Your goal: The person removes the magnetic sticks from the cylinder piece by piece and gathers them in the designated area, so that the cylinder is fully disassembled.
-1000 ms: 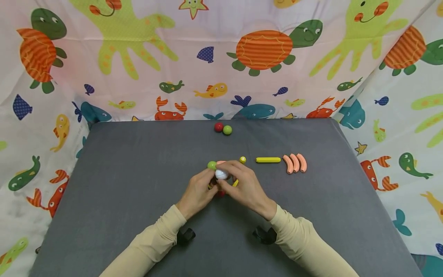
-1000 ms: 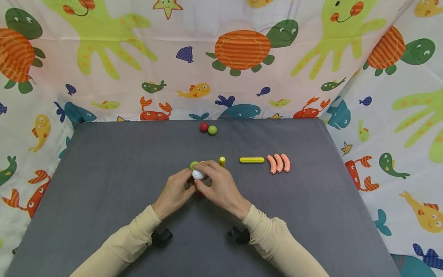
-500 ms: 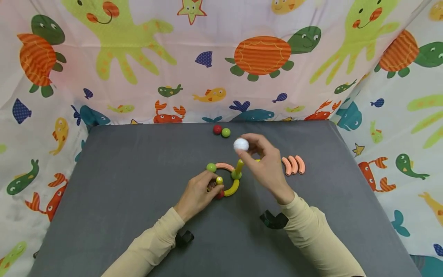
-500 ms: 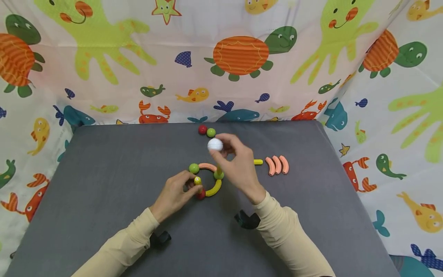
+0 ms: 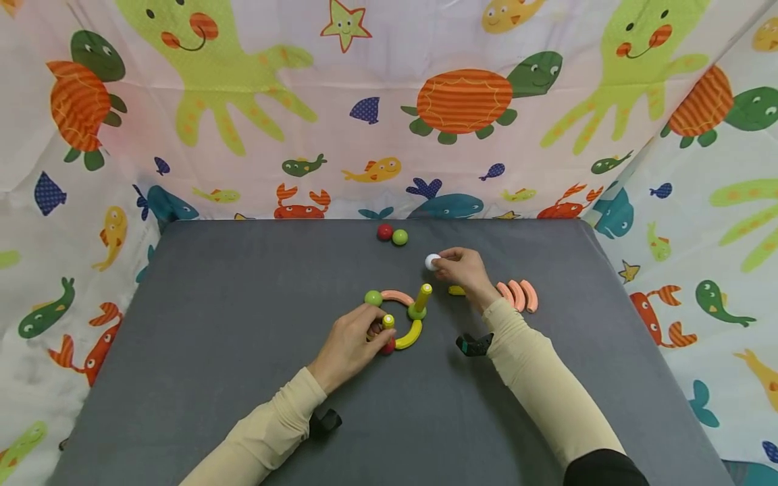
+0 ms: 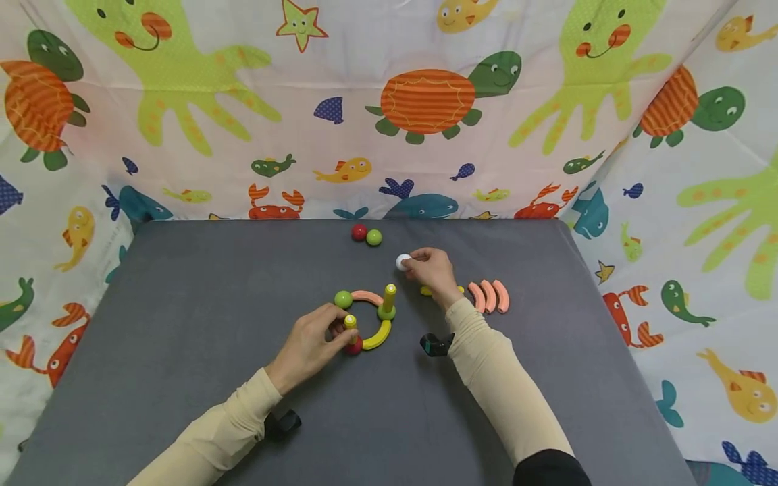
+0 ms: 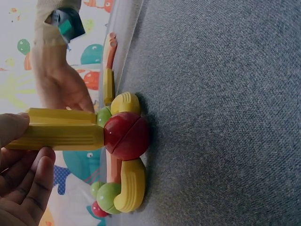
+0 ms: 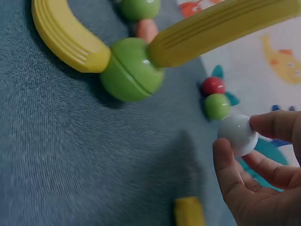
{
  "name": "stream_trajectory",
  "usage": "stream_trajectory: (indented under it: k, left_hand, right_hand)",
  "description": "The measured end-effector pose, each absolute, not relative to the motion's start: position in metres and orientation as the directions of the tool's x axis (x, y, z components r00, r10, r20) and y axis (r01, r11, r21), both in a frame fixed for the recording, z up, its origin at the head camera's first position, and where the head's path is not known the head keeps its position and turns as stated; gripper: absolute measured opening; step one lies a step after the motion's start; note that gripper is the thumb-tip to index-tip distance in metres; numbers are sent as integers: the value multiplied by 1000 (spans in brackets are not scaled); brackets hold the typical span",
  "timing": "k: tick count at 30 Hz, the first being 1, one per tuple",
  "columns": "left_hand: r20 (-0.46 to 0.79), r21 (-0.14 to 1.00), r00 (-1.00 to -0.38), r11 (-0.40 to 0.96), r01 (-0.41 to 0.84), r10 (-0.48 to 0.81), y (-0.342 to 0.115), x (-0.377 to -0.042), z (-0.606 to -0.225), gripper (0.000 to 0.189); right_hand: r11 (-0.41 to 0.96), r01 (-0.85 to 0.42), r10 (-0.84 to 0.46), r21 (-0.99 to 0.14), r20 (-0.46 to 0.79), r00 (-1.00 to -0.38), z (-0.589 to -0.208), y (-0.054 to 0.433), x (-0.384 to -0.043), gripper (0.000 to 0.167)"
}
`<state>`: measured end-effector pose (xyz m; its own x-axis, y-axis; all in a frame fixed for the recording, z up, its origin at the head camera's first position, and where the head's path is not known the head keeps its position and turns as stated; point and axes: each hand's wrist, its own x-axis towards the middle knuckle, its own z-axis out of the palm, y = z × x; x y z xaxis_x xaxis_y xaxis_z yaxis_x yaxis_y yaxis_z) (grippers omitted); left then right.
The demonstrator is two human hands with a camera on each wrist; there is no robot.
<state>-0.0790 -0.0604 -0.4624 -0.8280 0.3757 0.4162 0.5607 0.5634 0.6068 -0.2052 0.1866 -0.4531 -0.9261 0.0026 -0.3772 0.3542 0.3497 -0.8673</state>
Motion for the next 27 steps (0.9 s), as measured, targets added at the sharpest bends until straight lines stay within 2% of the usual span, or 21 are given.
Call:
stream_trajectory:
  k: [7, 14, 17, 22, 27]
  left_hand:
    - [418, 610, -829, 562, 559, 371, -60, -77, -462, 21]
    - [412, 615, -833, 562, 553, 370, -60, -78, -464, 20]
    - [397, 628, -840, 558, 543, 371, -60, -78, -466, 20]
    - [372, 652, -850, 547, 525, 373, -61, -79, -466, 20]
    - [376, 659, -845, 531, 533, 381, -63, -82, -465, 22]
  right_hand:
    - [399, 428, 81, -811, -434, -897, -472, 175, -218, 31]
    - [238, 425, 57, -873, -424, -904, -475, 173, -219, 43]
    - [245, 401, 35, -883, -405, -914, -473, 173, -211, 43]
    - [338, 292, -11, -895, -314, -949, -465, 179, -181, 35]
    - [395, 122, 57, -911, -108, -992, -451, 190, -146, 26]
